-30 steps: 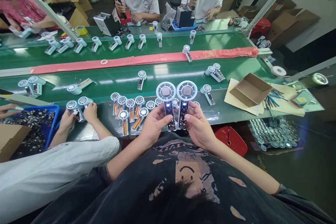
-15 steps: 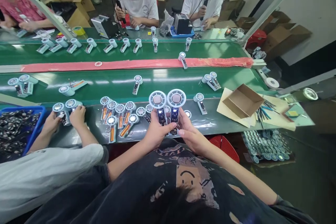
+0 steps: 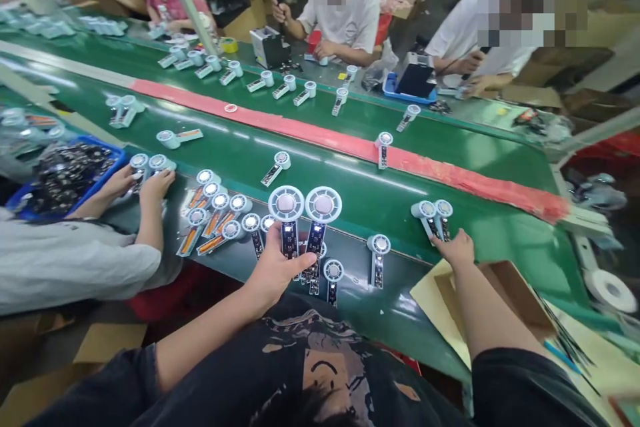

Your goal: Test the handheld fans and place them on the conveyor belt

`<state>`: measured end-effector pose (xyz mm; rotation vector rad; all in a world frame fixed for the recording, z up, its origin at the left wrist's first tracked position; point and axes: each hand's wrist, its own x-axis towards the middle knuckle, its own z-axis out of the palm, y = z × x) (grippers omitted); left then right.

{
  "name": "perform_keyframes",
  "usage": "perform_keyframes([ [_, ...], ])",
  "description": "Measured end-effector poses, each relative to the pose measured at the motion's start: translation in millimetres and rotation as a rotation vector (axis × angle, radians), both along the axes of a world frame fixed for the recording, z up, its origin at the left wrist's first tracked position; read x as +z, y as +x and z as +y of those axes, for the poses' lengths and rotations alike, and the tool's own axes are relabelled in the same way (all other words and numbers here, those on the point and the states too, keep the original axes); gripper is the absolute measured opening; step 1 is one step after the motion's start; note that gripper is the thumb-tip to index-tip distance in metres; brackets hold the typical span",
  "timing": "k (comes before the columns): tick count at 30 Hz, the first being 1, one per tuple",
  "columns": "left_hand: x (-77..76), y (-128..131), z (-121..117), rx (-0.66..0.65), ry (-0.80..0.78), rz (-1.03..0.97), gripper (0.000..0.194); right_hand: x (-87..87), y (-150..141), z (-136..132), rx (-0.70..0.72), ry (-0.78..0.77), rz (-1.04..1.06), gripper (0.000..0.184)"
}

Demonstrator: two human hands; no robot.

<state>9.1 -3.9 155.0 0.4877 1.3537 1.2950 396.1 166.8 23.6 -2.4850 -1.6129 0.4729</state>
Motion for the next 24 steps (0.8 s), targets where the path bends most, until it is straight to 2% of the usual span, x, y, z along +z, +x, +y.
perform_keyframes([
  [2,2.5,5,1,0.027,-0.021,0.029,0.074,-8.9,6,19,-0.064,-0.11,0.021,0.066],
  [4,4.4,8,1,0.056,-0.029,0.059,0.074,-15.7,6,34,-0.099,-0.18,0.029,0.071],
  [7,6.7,12,1,0.097,-0.048,0.083,0.081,-18.6,4,44,-0.1,-0.208,0.025,0.061],
  [10,9.3,14,3,0.104,-0.06,0.058,0.085,-15.0,4,37,-0.064,-0.194,0.053,0.047],
  [12,11.1,16,5,0.093,-0.052,0.043,0.084,-12.8,1,21,-0.042,-0.186,0.082,0.039],
  [15,12.0,16,8,0.078,-0.042,0.048,0.081,-14.4,-13,-19,-0.023,-0.163,0.105,0.037],
  [20,5.7,12,10,0.031,-0.044,0.04,0.082,-25.9,-51,-94,-0.03,-0.128,0.072,0.048],
  [24,0.3,5,8,-0.012,-0.053,0.042,0.08,-30.8,-80,-136,-0.073,-0.127,0.041,0.056],
])
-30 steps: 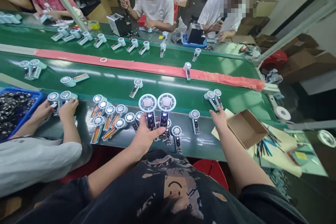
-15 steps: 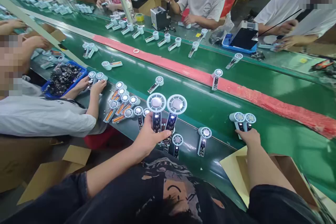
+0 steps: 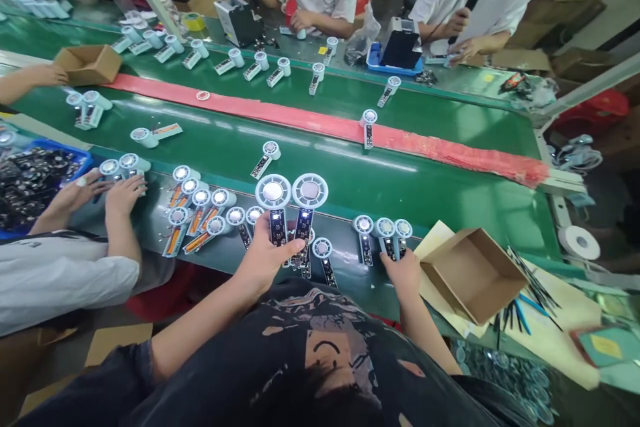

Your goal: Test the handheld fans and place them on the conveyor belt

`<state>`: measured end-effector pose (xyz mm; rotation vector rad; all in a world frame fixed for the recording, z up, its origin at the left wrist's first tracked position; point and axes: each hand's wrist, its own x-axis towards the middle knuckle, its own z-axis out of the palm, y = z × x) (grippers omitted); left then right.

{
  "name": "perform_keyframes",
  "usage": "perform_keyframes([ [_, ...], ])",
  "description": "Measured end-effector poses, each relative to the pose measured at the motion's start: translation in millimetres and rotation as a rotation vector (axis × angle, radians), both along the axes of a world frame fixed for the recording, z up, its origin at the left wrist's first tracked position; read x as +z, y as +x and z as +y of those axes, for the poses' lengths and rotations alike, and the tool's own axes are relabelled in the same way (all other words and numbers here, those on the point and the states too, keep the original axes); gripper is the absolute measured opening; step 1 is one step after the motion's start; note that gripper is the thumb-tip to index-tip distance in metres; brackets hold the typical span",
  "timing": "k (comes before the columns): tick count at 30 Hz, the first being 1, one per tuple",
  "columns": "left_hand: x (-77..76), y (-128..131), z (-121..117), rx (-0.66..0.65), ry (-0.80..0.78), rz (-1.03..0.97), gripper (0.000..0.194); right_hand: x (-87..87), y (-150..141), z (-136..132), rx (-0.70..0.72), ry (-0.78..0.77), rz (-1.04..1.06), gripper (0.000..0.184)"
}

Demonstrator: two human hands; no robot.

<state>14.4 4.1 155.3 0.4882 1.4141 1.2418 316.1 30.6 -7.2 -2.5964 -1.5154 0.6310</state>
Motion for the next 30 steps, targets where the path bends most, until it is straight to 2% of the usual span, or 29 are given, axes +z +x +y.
perform_keyframes([
  [5,1.6,-13,-5,-0.08,-0.006,0.043,0.075,-4.4,-22,-30,-0.027,-0.013,-0.012,0.064],
  [12,3.9,-33,-11,-0.132,-0.005,0.038,0.072,-9.2,-29,-51,0.011,0.011,0.004,0.075],
  [19,8.8,-53,-17,-0.145,0.007,0.067,0.073,4.9,-44,-85,0.155,0.039,-0.086,0.057],
  [23,11.9,-56,-19,-0.154,-0.008,0.068,0.073,6.5,-49,-88,0.202,0.007,-0.139,0.053],
  [30,14.5,-59,-20,-0.19,-0.039,0.089,0.073,5.2,-51,-85,0.189,-0.037,-0.192,0.057],
])
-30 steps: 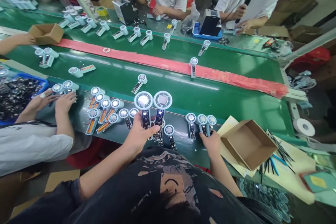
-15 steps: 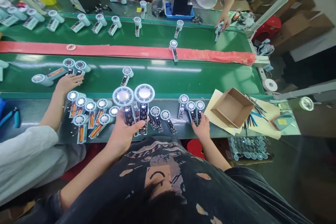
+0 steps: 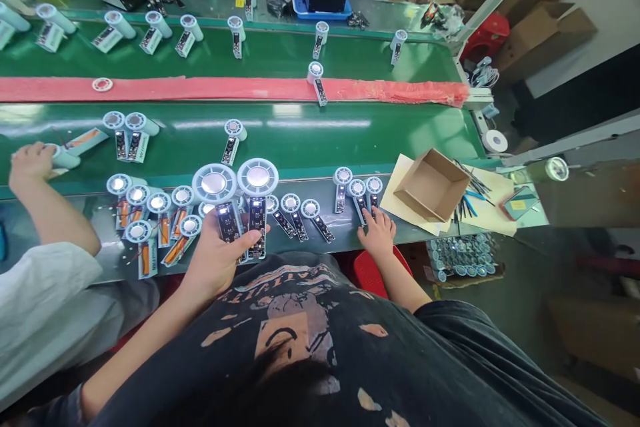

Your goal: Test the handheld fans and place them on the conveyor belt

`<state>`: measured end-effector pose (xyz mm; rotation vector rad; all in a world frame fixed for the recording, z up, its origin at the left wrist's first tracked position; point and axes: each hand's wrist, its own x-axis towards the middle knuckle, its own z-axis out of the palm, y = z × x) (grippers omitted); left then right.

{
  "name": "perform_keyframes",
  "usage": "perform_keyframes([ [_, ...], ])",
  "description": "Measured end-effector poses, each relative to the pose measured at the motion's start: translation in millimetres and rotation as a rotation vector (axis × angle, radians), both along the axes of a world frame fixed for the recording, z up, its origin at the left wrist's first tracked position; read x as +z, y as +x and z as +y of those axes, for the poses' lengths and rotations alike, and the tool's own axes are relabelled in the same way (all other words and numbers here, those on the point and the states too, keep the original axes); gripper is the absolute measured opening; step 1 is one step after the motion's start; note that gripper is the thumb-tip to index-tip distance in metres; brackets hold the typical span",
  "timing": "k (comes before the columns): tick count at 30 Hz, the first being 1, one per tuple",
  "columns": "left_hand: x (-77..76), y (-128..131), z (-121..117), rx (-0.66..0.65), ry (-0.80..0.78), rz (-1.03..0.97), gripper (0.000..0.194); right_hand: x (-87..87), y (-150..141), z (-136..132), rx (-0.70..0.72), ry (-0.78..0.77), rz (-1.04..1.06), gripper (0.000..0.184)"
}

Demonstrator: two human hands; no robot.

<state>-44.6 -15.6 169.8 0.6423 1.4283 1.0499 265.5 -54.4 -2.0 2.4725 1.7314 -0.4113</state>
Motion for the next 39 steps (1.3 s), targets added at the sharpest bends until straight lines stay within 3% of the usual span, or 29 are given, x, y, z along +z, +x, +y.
perform_keyframes([
  [7,-4.7,-8,3,-0.033,0.031,-0.011,0.073,0.1,-7,-2,-0.057,-0.049,-0.03,0.061],
  [12,-8.9,-11,4,-0.04,0.033,-0.025,0.074,5.2,-5,0,-0.032,-0.091,-0.04,0.063],
  [20,-2.3,-8,7,-0.069,0.017,-0.034,0.073,18.3,-4,10,-0.002,-0.147,-0.067,0.061],
  [30,-10.3,-15,7,-0.07,0.031,-0.051,0.073,22.3,-7,10,0.014,-0.205,-0.081,0.069],
  [39,-8.9,-24,-1,-0.043,0.058,-0.099,0.073,31.6,0,23,0.059,-0.237,-0.099,0.059],
])
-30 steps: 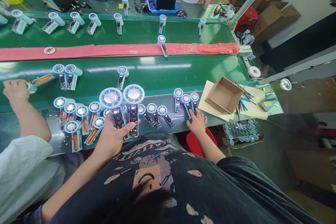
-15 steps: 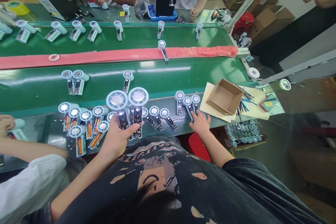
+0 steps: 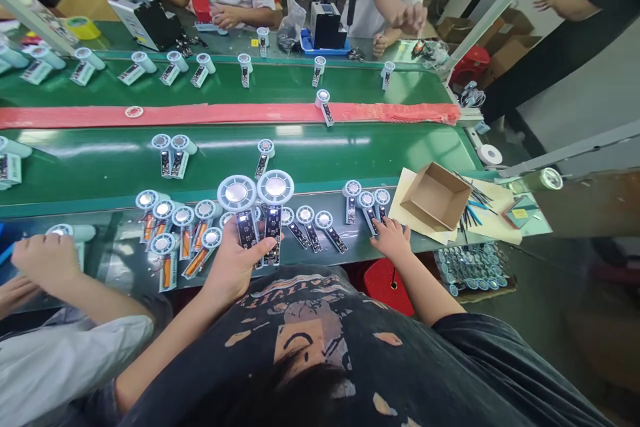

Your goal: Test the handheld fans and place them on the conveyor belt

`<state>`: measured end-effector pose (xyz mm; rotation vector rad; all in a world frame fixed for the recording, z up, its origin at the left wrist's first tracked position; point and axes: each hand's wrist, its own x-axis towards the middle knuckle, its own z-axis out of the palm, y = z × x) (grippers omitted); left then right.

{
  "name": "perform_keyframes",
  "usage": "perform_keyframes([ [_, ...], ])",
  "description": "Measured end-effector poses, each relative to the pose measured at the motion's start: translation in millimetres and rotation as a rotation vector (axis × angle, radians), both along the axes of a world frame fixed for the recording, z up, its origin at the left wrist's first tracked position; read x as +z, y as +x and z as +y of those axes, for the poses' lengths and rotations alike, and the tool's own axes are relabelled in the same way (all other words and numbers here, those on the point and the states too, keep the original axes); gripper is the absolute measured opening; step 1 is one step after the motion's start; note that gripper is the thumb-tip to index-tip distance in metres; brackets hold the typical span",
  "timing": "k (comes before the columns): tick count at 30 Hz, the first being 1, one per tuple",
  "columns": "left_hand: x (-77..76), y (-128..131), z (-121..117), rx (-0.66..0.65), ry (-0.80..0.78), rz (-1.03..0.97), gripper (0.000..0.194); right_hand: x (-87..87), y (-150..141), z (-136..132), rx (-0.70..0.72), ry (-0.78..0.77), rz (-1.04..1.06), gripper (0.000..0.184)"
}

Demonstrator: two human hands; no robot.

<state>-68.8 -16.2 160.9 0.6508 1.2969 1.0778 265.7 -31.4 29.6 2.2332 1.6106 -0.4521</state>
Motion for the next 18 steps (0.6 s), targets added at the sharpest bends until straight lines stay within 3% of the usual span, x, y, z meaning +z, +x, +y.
perform_keyframes([
  [12,-5.1,-21,-9,0.072,0.01,0.015,0.072,4.4,2,11,-0.022,-0.093,-0.014,0.056],
  [18,-7.8,-30,-12,0.043,0.027,0.012,0.072,-0.3,-3,8,-0.058,-0.104,-0.024,0.063],
])
